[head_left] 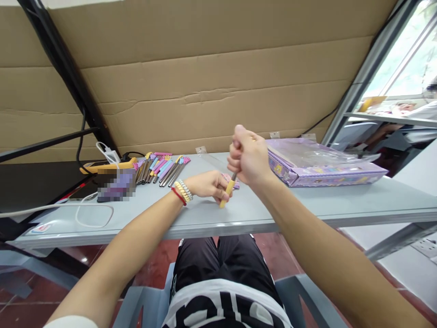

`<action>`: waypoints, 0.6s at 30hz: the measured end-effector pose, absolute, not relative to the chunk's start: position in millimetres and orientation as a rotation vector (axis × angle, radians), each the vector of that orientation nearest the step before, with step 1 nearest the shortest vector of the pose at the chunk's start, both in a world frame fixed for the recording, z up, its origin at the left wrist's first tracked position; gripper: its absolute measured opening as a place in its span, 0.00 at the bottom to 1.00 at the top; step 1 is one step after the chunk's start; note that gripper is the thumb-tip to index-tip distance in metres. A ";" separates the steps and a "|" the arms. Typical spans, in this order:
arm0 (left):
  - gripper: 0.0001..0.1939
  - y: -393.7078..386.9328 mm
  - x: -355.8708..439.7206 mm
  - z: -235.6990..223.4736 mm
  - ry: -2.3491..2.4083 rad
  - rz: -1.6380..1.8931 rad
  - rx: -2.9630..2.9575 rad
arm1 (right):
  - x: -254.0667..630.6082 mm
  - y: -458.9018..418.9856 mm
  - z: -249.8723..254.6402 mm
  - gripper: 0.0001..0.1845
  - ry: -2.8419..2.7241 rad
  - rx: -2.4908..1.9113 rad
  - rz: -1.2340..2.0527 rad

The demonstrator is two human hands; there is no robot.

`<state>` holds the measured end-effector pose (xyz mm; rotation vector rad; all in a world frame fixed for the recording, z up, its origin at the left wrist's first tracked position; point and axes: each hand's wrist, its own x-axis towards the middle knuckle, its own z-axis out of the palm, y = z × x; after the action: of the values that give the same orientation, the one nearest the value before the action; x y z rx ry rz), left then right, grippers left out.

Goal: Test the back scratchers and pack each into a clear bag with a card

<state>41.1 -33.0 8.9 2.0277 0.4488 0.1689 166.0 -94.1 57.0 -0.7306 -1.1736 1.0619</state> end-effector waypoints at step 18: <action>0.06 -47.3 57.7 -2.9 0.352 0.228 2.034 | 180.5 -99.1 68.5 0.24 -1.225 -0.751 1.133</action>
<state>57.7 -47.3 -2.9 2.0337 0.3520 0.2284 180.5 -99.1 68.5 -0.7508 -1.2253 1.1328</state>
